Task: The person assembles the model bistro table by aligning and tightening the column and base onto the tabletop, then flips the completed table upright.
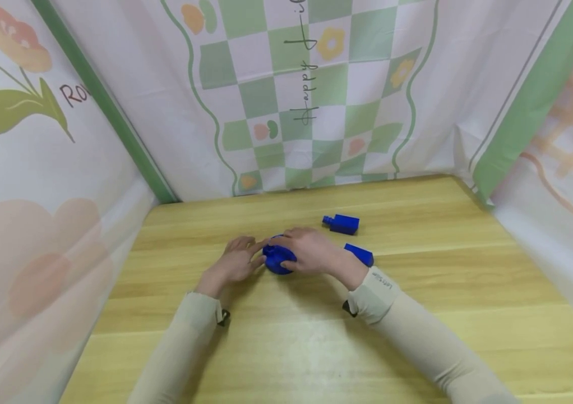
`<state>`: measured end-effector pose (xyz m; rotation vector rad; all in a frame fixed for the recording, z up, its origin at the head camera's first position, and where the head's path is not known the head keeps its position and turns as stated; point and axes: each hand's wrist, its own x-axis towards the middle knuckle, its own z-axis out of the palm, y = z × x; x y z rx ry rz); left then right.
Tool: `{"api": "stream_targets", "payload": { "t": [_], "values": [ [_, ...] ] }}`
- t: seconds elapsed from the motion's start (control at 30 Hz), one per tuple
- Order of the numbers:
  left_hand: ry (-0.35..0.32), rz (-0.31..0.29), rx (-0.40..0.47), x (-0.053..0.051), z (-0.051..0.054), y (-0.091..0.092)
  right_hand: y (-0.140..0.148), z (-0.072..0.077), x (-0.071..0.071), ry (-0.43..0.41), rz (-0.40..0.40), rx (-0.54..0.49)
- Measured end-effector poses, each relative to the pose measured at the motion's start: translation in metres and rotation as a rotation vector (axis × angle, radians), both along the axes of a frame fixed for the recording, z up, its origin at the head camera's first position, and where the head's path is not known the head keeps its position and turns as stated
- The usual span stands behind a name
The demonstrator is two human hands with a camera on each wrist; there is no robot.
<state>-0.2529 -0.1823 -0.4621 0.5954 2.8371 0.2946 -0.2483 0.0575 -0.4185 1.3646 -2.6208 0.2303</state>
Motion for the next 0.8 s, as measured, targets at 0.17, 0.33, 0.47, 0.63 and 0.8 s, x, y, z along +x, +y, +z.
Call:
{"api": "stream_targets", "payload": {
  "t": [0.17, 0.33, 0.47, 0.63, 0.8],
  "values": [
    [-0.011, 0.011, 0.003, 0.0, 0.001, 0.001, -0.001, 0.002, 0.0, 0.051, 0.023, 0.07],
    [-0.02, 0.04, 0.01, -0.003, 0.002, 0.001, 0.002, 0.009, -0.003, 0.007, 0.033, 0.15],
    [-0.027, 0.054, 0.017, -0.006, 0.0, 0.002, 0.003, 0.012, -0.008, 0.009, 0.037, 0.17],
    [-0.036, 0.065, 0.019, -0.007, -0.002, 0.003, 0.003, 0.011, -0.011, 0.006, 0.03, 0.178],
    [-0.034, 0.065, 0.013, -0.008, -0.002, 0.003, 0.004, 0.01, -0.013, 0.031, 0.03, 0.164]
  ]
}}
